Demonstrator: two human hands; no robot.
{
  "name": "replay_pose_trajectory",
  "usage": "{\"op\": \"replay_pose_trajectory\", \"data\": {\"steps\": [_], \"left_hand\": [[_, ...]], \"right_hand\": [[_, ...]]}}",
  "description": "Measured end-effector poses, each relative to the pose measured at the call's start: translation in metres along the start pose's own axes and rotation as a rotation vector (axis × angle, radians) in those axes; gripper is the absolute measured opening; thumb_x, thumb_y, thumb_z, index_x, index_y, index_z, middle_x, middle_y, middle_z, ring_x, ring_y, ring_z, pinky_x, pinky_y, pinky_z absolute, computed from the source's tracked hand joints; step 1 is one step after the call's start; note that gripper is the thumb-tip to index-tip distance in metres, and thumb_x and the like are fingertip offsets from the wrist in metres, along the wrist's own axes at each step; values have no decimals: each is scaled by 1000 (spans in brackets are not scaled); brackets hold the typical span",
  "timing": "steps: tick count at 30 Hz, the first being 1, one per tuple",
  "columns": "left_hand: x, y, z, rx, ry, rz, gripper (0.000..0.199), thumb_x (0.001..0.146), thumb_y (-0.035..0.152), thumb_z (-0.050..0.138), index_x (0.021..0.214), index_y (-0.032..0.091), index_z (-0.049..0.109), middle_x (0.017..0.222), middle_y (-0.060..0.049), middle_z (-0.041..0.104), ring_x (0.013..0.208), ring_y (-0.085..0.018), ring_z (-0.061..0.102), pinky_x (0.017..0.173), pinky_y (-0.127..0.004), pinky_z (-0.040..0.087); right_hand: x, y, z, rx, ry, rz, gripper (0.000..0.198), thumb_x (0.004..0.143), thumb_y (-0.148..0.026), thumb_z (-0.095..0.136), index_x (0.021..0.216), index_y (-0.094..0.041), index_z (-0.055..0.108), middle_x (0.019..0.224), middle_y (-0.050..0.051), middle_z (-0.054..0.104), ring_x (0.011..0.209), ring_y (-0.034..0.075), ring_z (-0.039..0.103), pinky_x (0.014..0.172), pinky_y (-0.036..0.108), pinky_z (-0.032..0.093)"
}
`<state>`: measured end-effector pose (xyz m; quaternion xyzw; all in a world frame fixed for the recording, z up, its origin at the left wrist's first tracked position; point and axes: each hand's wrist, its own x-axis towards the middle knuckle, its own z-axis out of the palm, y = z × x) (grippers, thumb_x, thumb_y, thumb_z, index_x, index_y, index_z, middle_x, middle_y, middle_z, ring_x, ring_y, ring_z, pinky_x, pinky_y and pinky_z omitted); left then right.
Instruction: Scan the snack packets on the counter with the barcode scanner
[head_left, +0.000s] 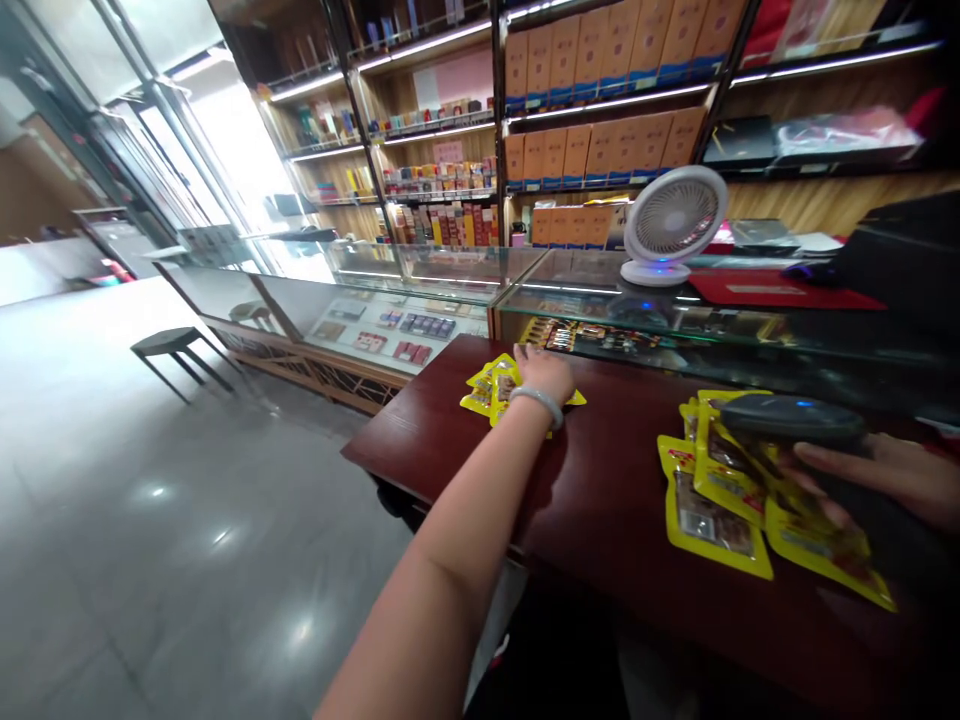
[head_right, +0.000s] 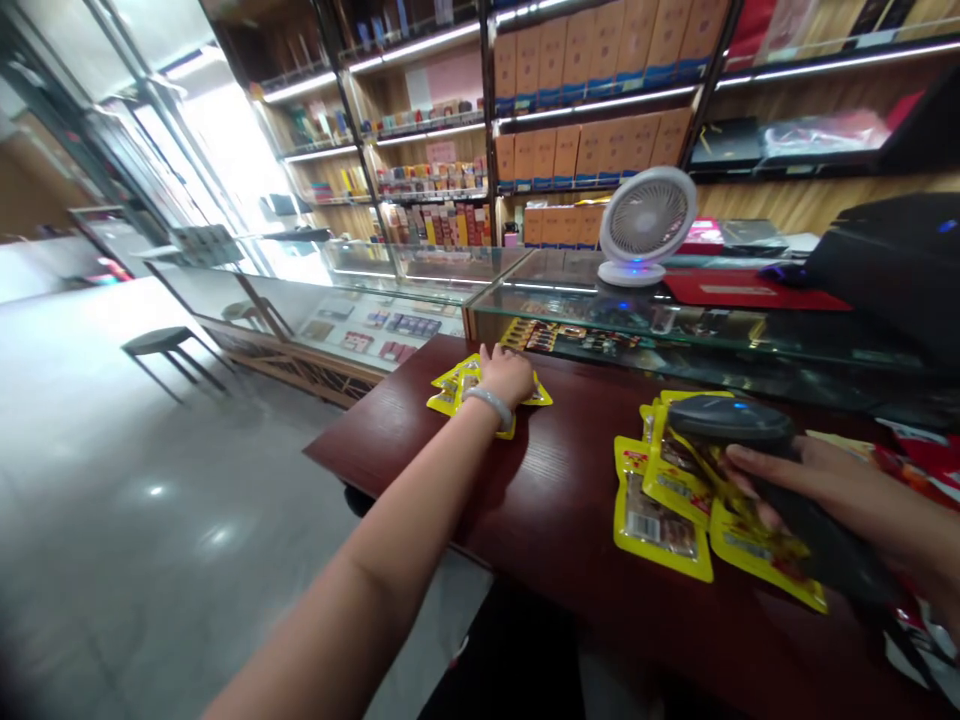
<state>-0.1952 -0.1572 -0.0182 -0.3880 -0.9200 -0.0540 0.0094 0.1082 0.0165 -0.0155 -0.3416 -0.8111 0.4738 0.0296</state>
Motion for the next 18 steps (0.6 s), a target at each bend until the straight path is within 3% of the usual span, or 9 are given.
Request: {"op": "replay_pose_trajectory", "data": {"steps": [1, 2, 4, 8, 12, 18], "left_hand": [[2, -7, 2, 26, -19, -1, 52, 79, 43, 63, 121, 12, 64, 139, -24, 51, 140, -42, 27, 112, -63, 1], [3, -14, 4, 38, -24, 6, 54, 77, 47, 64, 119, 12, 64, 137, -23, 53, 139, -42, 28, 112, -63, 1], [4, -23, 8, 30, 10, 30, 60, 73, 55, 67, 115, 12, 64, 130, -23, 58, 135, -41, 35, 112, -63, 3], [-4, -21, 7, -38, 128, 119, 65, 68, 58, 72, 112, 12, 57, 110, -19, 67, 115, -34, 56, 112, -55, 18], [-20, -4, 1, -126, 104, 230, 49, 75, 46, 71, 110, 18, 51, 102, -14, 69, 99, -29, 65, 89, -38, 44], [-37, 12, 3, -274, 131, 327, 28, 87, 34, 57, 111, 22, 49, 100, -10, 70, 92, -25, 67, 74, -30, 44]], "right_hand": [[-3, -4, -1, 40, -136, 49, 53, 66, -76, 63, 59, -23, 61, 54, 13, 60, 48, 19, 56, 48, 34, 44], [-6, -9, -1, 72, -190, 67, 51, 68, -73, 65, 61, -23, 62, 56, 13, 61, 51, 20, 57, 50, 34, 44], [-14, -20, 2, 84, -206, 67, 48, 71, -70, 65, 62, -23, 61, 55, 11, 60, 50, 19, 56, 51, 34, 46], [-28, -40, 23, 125, -93, 8, 45, 78, -63, 62, 60, -22, 56, 49, 6, 57, 44, 16, 52, 48, 30, 43], [-29, -55, 45, 148, -86, -110, 38, 77, -55, 69, 72, -19, 58, 55, 2, 59, 45, 13, 54, 49, 27, 45], [-20, -60, 64, 120, -90, -136, 46, 77, -57, 70, 98, -17, 60, 63, -1, 62, 47, 16, 62, 48, 28, 52]]}}
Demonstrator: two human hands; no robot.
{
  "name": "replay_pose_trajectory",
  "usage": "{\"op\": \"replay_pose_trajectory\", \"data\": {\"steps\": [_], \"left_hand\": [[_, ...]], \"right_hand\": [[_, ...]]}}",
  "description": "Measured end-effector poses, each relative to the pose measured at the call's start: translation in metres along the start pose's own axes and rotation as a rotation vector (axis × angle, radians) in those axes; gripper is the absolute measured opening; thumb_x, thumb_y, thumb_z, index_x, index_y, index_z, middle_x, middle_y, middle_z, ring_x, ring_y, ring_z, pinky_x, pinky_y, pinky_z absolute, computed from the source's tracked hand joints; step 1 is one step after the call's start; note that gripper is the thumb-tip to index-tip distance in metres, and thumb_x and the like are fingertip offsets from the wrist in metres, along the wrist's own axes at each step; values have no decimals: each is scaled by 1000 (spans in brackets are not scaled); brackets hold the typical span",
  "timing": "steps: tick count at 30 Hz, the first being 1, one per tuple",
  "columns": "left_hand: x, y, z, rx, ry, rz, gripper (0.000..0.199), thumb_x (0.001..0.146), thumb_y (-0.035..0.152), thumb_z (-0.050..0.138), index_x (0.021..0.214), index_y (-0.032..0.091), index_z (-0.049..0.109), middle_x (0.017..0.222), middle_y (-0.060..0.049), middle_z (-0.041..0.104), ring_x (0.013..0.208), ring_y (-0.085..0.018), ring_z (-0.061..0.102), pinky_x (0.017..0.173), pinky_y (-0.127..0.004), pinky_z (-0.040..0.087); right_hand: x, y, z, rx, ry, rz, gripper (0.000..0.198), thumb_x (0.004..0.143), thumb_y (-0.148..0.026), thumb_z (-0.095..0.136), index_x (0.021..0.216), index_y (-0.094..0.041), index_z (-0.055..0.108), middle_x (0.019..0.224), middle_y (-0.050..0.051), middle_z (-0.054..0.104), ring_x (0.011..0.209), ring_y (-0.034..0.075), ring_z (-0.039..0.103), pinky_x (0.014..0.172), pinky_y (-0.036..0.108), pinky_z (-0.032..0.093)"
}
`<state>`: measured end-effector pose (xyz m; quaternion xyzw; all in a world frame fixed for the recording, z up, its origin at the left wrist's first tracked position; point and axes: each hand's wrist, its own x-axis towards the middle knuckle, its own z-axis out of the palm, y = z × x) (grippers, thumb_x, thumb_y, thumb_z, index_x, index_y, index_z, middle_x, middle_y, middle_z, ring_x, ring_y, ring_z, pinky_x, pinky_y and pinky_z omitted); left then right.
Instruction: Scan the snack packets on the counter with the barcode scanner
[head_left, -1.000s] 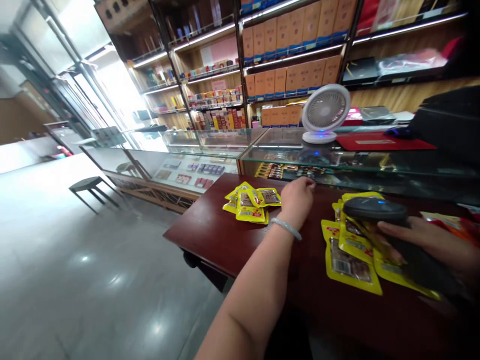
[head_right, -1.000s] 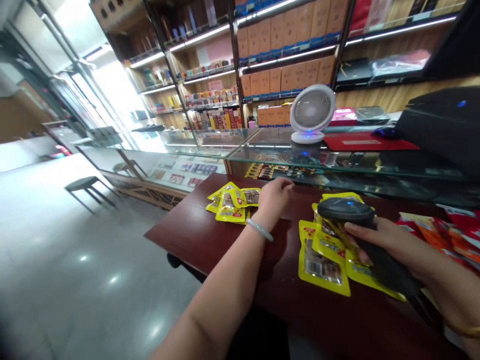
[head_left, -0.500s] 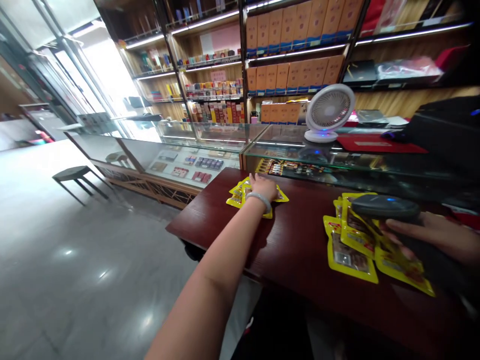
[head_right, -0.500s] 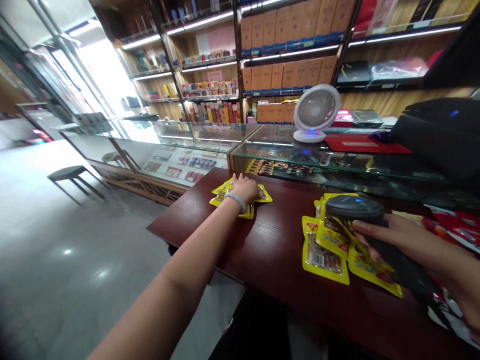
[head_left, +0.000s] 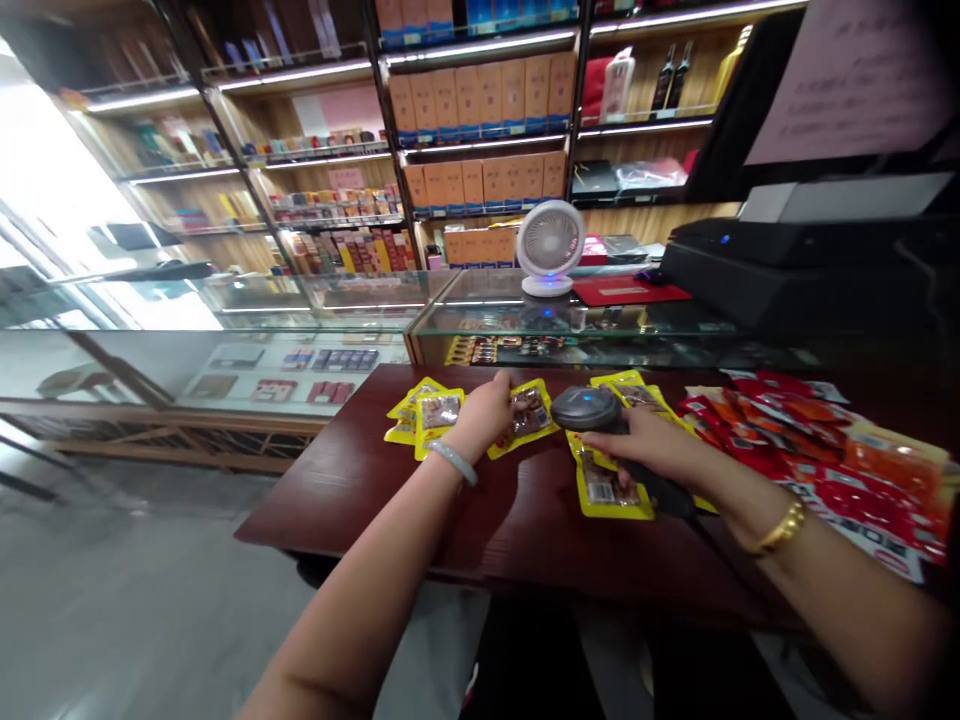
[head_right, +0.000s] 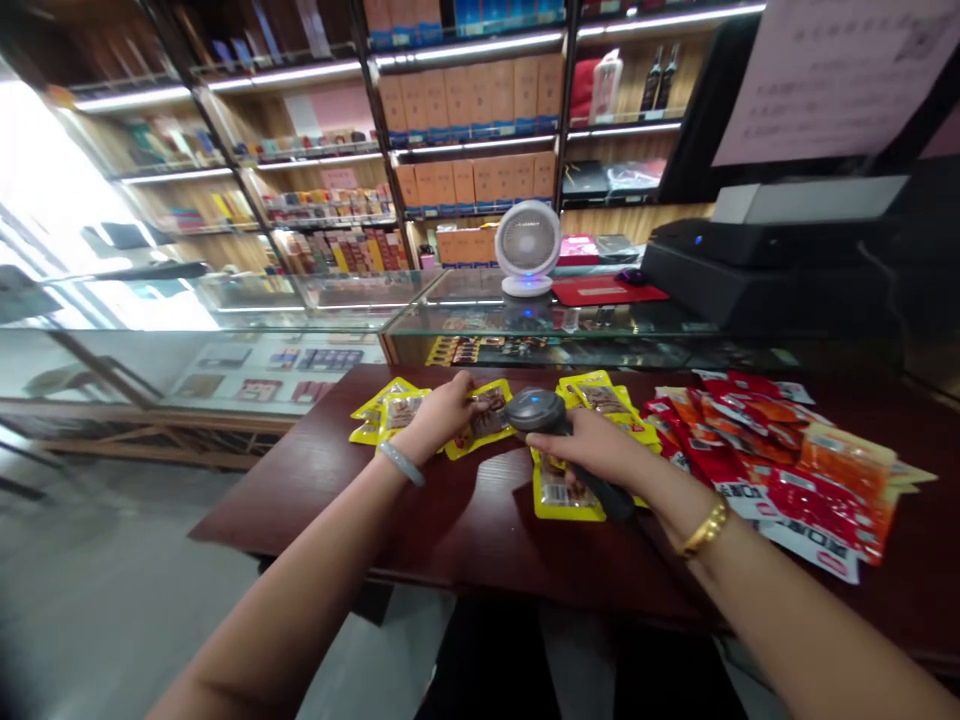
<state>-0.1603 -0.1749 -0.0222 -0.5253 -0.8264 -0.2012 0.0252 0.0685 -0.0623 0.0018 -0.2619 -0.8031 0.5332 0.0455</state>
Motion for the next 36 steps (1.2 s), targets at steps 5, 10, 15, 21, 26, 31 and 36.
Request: {"op": "replay_pose_trajectory", "data": {"steps": [5, 10, 15, 21, 26, 31, 36], "left_hand": [[-2, 1, 1, -33, 19, -79, 26, 86, 30, 57, 110, 22, 50, 97, -10, 70, 90, -25, 66, 74, -31, 44], [11, 3, 6, -137, 47, -143, 31, 84, 40, 62, 106, 22, 52, 103, -11, 69, 95, -26, 65, 78, -32, 45], [37, 23, 35, -351, 10, -227, 36, 82, 42, 63, 107, 17, 56, 104, -14, 69, 93, -25, 65, 79, -32, 46], [44, 53, 57, -435, -140, -101, 25, 77, 27, 68, 100, 17, 67, 104, -11, 71, 97, -22, 65, 86, -28, 46], [15, 18, 8, -78, -14, 52, 32, 84, 40, 60, 108, 20, 66, 114, -12, 67, 110, -25, 59, 97, -33, 41], [-39, -53, -47, 441, 136, -441, 63, 81, 65, 51, 111, 10, 59, 114, -24, 62, 113, -37, 55, 91, -44, 43], [-69, -82, -47, 444, -41, -566, 70, 77, 75, 44, 106, 13, 61, 104, -21, 68, 99, -35, 64, 79, -39, 46]], "right_hand": [[0, 7, 7, 16, -30, -3, 45, 78, -57, 69, 97, -17, 57, 58, -3, 60, 43, 15, 60, 44, 28, 52], [-7, 3, 3, 15, 22, 28, 46, 79, -56, 68, 101, -17, 60, 60, -3, 61, 44, 14, 60, 46, 27, 52], [-11, 3, -1, 33, 68, -25, 53, 78, -56, 70, 114, -19, 59, 70, -1, 65, 47, 14, 62, 48, 27, 52], [-11, 5, -2, 0, 73, 38, 48, 77, -57, 71, 101, -18, 60, 63, -1, 64, 45, 15, 62, 46, 27, 50], [-10, -7, -1, -50, 20, 47, 50, 77, -59, 69, 103, -17, 61, 58, -1, 63, 47, 18, 64, 48, 29, 52], [-2, -7, 6, -37, -19, 37, 53, 77, -61, 68, 108, -18, 60, 53, 0, 63, 44, 18, 62, 45, 28, 50], [12, 0, 18, -20, -71, -8, 43, 78, -57, 69, 90, -18, 60, 51, -1, 61, 43, 15, 59, 44, 25, 49]]}}
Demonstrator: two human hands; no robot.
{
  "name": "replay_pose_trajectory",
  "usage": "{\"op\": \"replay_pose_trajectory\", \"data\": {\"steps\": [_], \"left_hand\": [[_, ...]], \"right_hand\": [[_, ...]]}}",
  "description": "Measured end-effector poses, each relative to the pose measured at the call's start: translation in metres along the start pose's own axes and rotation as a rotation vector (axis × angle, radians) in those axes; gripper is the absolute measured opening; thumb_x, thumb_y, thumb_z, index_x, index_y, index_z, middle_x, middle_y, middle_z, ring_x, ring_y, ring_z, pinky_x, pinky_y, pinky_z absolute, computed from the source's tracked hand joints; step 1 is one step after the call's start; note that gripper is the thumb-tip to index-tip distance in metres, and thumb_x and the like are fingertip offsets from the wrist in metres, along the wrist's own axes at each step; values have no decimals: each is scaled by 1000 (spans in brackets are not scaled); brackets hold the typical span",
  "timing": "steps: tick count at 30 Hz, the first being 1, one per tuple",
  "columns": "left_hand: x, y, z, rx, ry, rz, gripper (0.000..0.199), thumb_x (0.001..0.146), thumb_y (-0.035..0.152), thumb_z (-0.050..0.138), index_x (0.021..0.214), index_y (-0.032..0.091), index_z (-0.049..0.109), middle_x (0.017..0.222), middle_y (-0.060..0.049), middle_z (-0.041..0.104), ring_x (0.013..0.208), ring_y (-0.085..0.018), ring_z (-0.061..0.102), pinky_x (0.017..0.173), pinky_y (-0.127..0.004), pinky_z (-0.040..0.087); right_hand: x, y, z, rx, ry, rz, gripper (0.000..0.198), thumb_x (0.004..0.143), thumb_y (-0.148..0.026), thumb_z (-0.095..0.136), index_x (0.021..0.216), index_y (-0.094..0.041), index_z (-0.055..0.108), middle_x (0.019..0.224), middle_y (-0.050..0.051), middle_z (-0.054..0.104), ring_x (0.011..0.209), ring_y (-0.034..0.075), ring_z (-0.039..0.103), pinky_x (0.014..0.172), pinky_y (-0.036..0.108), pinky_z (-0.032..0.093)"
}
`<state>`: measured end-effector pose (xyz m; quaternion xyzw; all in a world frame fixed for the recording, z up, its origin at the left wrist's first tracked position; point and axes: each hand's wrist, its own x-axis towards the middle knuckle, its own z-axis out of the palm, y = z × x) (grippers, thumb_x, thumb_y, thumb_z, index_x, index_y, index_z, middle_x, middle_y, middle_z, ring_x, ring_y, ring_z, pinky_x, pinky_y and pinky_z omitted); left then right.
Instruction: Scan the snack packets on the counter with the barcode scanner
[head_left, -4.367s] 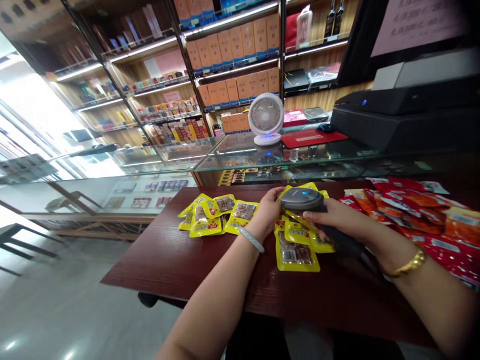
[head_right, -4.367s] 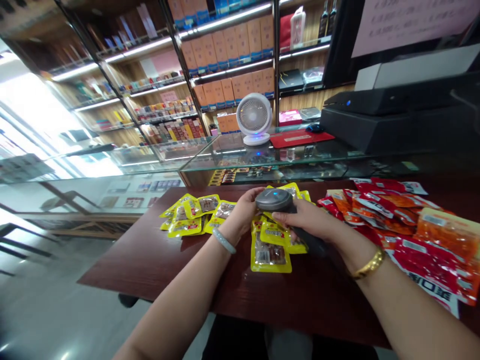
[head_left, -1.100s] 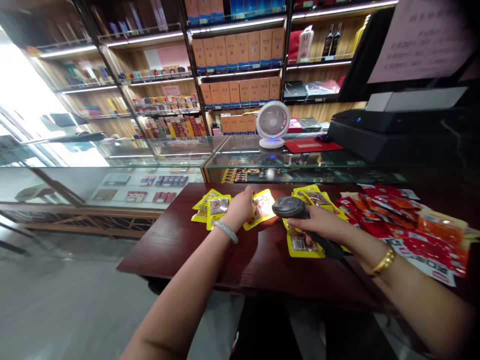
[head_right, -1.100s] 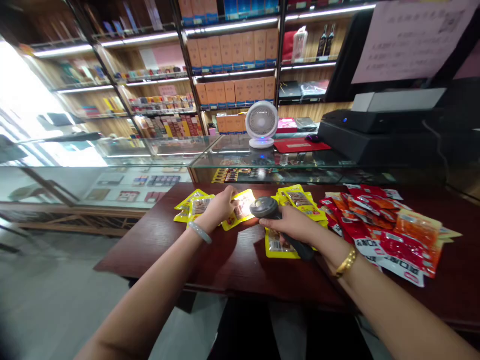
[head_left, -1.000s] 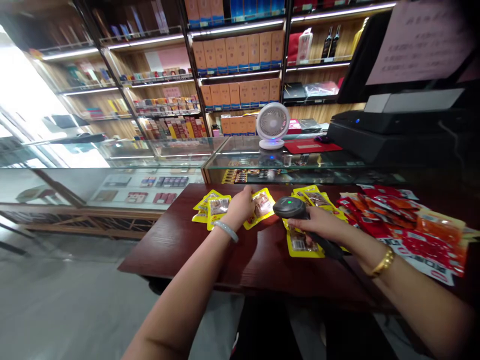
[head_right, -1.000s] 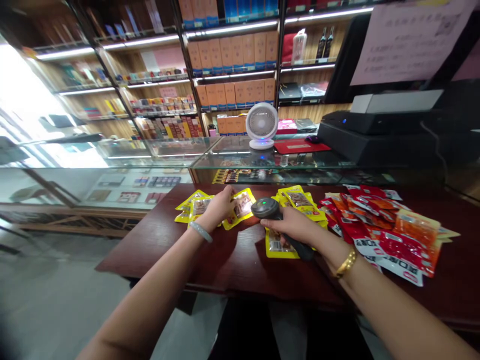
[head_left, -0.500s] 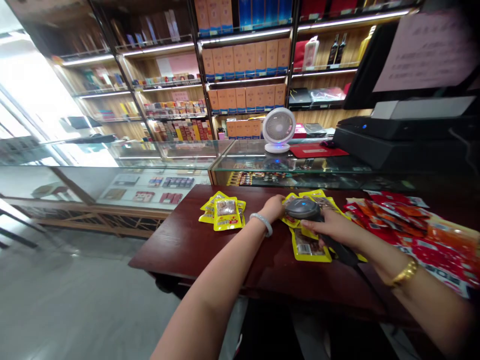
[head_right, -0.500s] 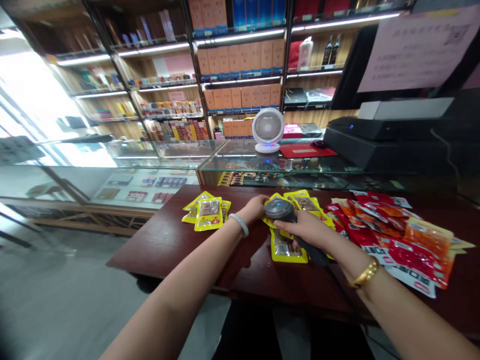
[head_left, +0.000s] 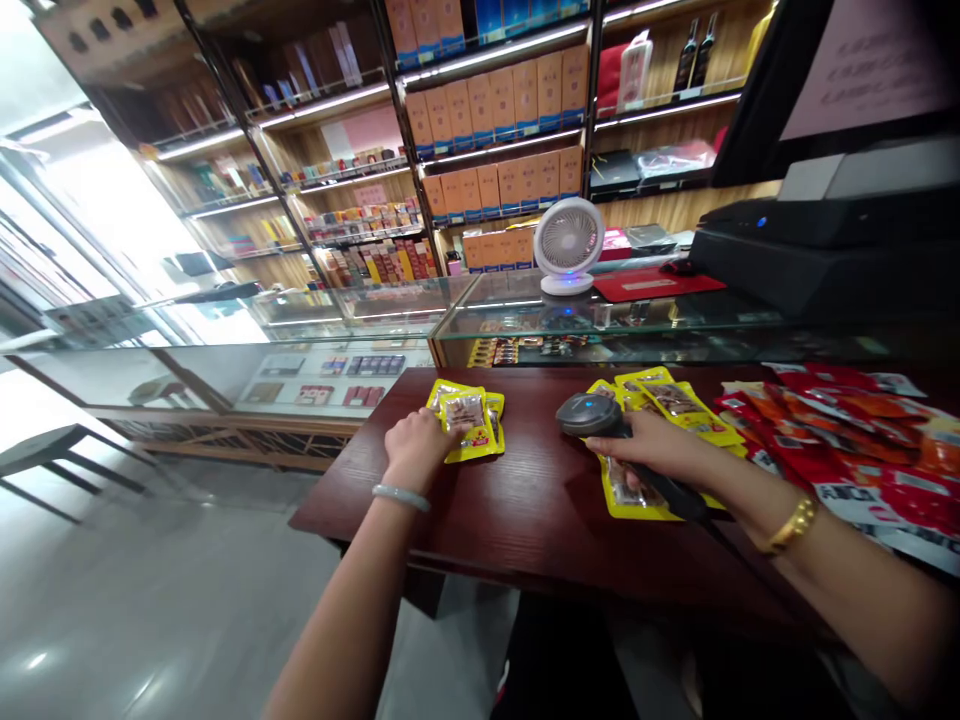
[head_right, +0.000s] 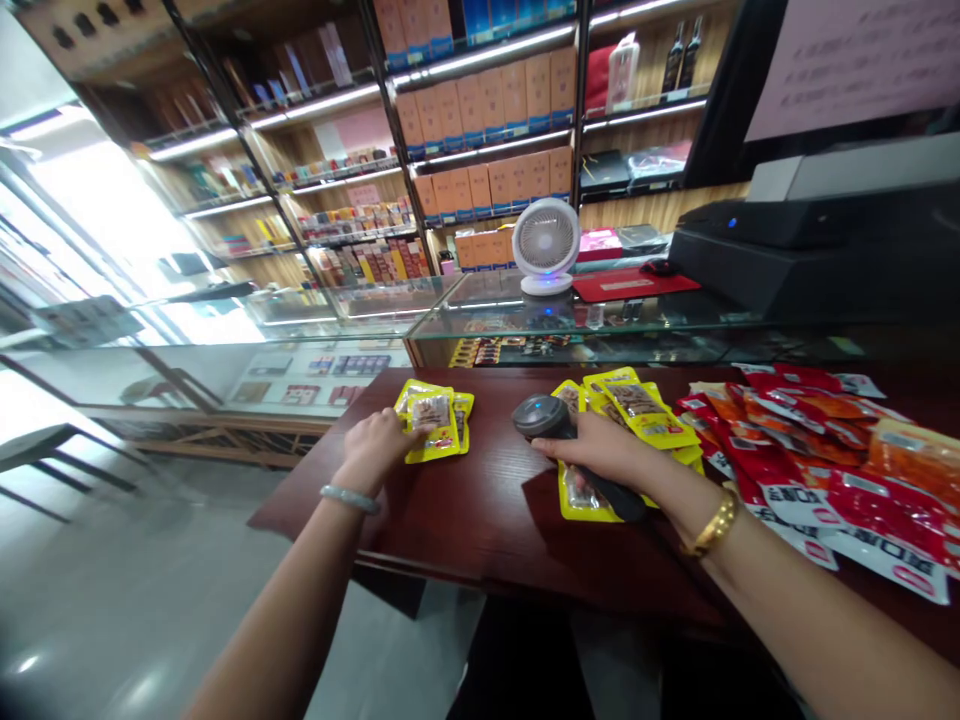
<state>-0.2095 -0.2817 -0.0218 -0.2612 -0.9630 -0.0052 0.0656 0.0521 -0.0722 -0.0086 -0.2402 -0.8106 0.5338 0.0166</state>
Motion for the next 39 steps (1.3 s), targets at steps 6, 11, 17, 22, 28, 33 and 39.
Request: {"op": "replay_pose_trajectory", "data": {"steps": [6, 11, 17, 22, 28, 33, 39], "left_hand": [[3, 14, 9, -73, 12, 59, 53, 77, 65, 55, 96, 16, 62, 107, -18, 68, 103, -31, 63, 81, -35, 45], [-1, 30, 12, -272, 100, 155, 16, 86, 36, 53, 89, 21, 57, 97, -9, 69, 93, -24, 63, 73, -30, 42], [-17, 50, 23, -666, 169, 247, 7, 83, 17, 49, 78, 22, 49, 74, 1, 62, 69, -15, 56, 61, -25, 33], [-19, 55, 27, -776, 200, 267, 9, 82, 17, 50, 75, 22, 46, 69, 2, 57, 63, -14, 50, 59, -24, 29], [-16, 71, 33, -869, 160, 249, 10, 80, 15, 51, 73, 21, 47, 69, 2, 56, 65, -13, 51, 60, -23, 33], [-37, 100, 34, -811, -77, 403, 12, 77, 14, 60, 85, 21, 55, 79, 0, 66, 74, -15, 60, 66, -24, 40], [-34, 74, 10, -346, 94, 386, 19, 87, 35, 54, 97, 20, 61, 98, -10, 70, 95, -25, 63, 79, -33, 44]], "right_hand": [[1, -5, 6, 17, -8, -27, 43, 78, -58, 69, 86, -18, 58, 52, -2, 59, 44, 14, 59, 43, 24, 49], [1, -3, 4, 28, 9, -55, 44, 77, -59, 69, 87, -18, 59, 52, -3, 58, 44, 14, 59, 43, 25, 50], [2, -2, 3, 57, -13, -60, 44, 77, -58, 69, 92, -17, 60, 53, -3, 59, 44, 13, 59, 43, 23, 50], [-1, 0, 4, 48, -73, -54, 44, 76, -58, 70, 88, -17, 60, 52, -2, 58, 44, 13, 58, 41, 22, 47], [-4, 3, 0, 113, -43, -28, 42, 76, -56, 72, 88, -18, 58, 53, -4, 57, 44, 13, 58, 44, 23, 50], [0, 7, -2, 108, -14, -39, 42, 77, -55, 71, 91, -17, 62, 51, -4, 57, 41, 12, 56, 43, 22, 49], [-6, 6, -1, 95, -38, -37, 46, 77, -55, 72, 101, -17, 62, 52, -4, 58, 43, 12, 58, 42, 21, 49]]}}
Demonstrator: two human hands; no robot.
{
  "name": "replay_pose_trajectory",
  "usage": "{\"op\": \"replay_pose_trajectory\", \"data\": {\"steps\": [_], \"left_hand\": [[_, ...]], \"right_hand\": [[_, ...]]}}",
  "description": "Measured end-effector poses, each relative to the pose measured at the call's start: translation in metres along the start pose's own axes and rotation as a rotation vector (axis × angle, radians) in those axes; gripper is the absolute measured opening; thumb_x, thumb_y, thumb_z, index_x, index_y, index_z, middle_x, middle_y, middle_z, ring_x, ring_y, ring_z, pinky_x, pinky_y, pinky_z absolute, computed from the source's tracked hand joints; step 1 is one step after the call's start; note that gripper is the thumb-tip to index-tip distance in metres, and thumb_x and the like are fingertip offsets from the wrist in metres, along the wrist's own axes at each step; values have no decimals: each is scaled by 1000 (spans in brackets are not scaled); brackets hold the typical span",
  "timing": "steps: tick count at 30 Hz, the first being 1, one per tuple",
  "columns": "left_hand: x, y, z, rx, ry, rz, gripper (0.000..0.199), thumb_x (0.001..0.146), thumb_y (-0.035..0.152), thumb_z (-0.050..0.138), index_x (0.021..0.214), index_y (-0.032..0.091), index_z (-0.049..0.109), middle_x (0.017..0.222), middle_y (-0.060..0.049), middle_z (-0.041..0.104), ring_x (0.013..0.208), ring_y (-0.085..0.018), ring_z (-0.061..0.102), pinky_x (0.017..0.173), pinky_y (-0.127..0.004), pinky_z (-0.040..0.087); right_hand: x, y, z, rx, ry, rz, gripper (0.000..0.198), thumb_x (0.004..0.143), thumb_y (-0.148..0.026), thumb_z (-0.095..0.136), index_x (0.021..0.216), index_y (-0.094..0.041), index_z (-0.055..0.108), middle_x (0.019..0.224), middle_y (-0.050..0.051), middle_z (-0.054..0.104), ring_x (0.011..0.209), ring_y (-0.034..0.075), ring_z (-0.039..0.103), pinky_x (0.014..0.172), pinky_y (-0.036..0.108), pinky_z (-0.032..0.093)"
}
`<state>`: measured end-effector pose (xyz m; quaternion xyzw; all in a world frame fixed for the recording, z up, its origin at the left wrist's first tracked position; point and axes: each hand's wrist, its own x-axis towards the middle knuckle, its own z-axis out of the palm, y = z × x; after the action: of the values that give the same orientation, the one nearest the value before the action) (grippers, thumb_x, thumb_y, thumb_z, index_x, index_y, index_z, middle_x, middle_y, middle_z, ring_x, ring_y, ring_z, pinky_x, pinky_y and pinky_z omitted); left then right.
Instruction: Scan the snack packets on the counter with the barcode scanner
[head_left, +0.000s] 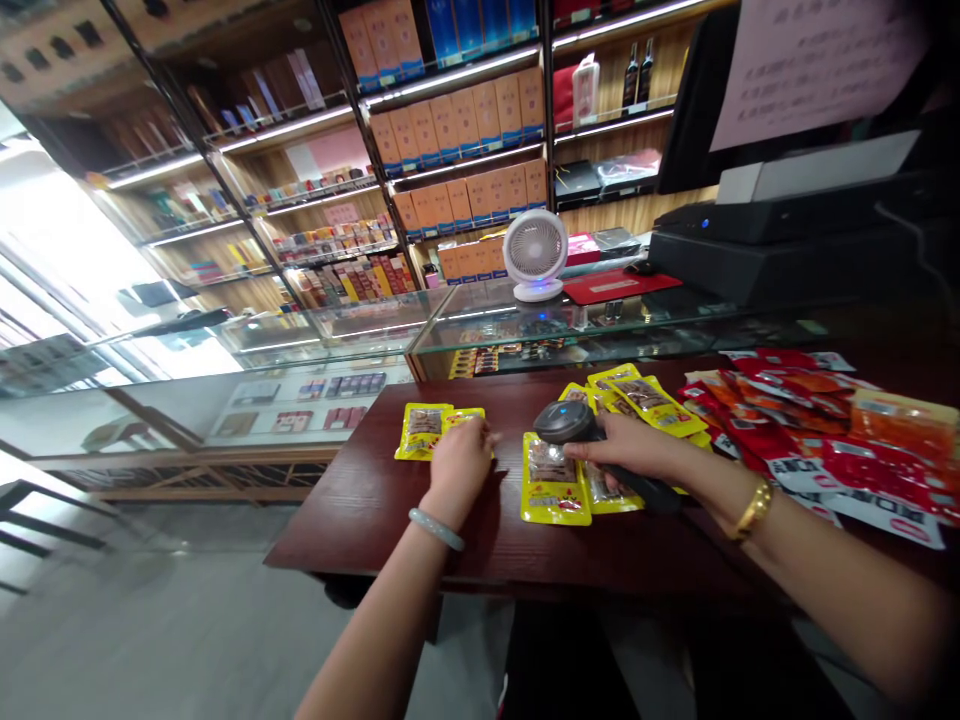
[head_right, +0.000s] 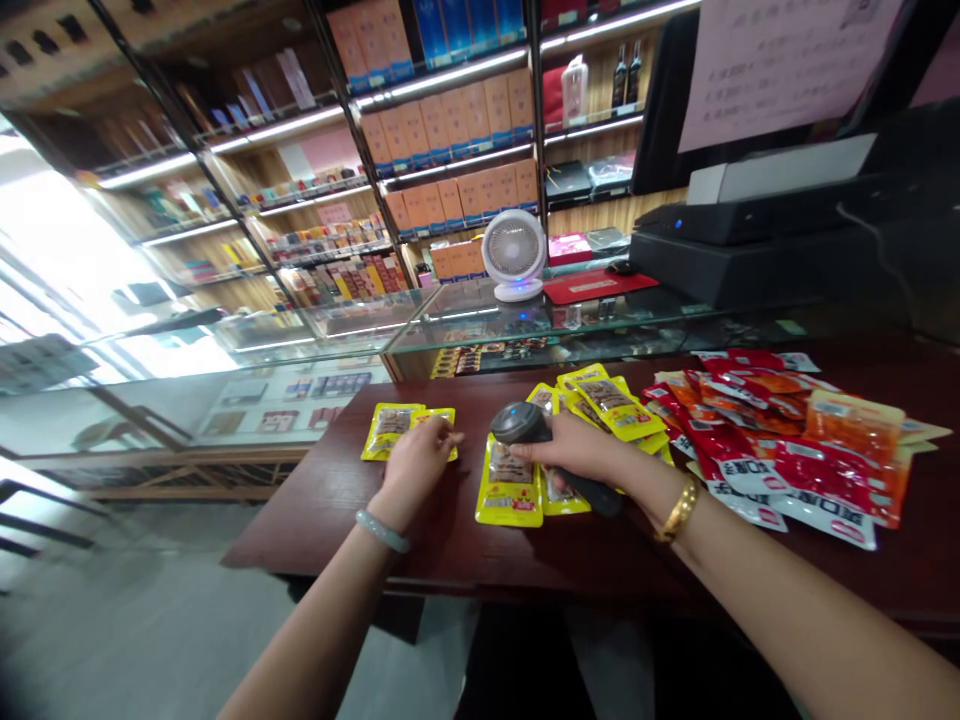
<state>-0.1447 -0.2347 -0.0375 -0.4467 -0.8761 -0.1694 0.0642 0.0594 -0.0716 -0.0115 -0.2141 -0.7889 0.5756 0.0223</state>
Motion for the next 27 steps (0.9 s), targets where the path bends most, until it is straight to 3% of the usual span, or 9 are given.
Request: {"op": "replay_pose_trajectory", "data": {"steps": [2, 5, 11, 14, 18, 22, 27], "left_hand": [[4, -18, -10, 216, 61, -130, 34, 87, 45, 52, 101, 15, 61, 106, -17, 67, 103, -32, 61, 82, -38, 45], [6, -38, -15, 391, 11, -256, 52, 84, 55, 51, 107, 10, 59, 108, -23, 65, 104, -37, 60, 82, -42, 46], [6, -40, -2, 388, -83, -174, 46, 79, 52, 60, 99, 11, 62, 107, -23, 66, 109, -36, 59, 86, -40, 44], [7, -34, 6, 248, -100, -147, 35, 78, 44, 64, 95, 14, 59, 101, -17, 67, 101, -32, 62, 82, -36, 43], [4, -31, 18, -143, -75, -114, 20, 74, 25, 66, 86, 21, 51, 83, -2, 65, 77, -18, 61, 67, -27, 39], [-1, -32, 25, -468, 61, -73, 20, 73, 18, 63, 80, 22, 44, 74, 4, 57, 68, -12, 55, 64, -22, 38], [-2, -28, 19, -604, 270, -72, 17, 75, 24, 61, 80, 22, 45, 75, 4, 55, 68, -11, 53, 64, -22, 41]], "right_hand": [[-1, 0, 0, 3, -6, -4, 47, 77, -54, 72, 104, -17, 62, 53, -4, 58, 43, 12, 57, 42, 21, 49], [-1, 0, 0, -1, -14, -9, 46, 78, -54, 72, 103, -16, 62, 55, -3, 60, 41, 11, 55, 42, 21, 50], [1, -1, 3, -48, -6, 18, 44, 79, -52, 72, 102, -16, 63, 58, -1, 62, 42, 11, 56, 42, 22, 51], [1, -1, 3, -46, -9, 15, 45, 78, -52, 72, 104, -16, 63, 60, -1, 62, 43, 11, 57, 43, 23, 52], [-2, -1, 2, -45, -18, 8, 46, 76, -55, 72, 101, -17, 63, 63, 0, 64, 43, 12, 58, 43, 24, 52], [-6, -5, 0, -61, -13, 7, 48, 76, -55, 72, 103, -16, 64, 64, 0, 64, 43, 12, 58, 43, 25, 52], [-9, -9, 2, -105, -72, -35, 50, 77, -55, 72, 107, -15, 66, 65, 2, 66, 47, 13, 60, 47, 24, 51]]}}
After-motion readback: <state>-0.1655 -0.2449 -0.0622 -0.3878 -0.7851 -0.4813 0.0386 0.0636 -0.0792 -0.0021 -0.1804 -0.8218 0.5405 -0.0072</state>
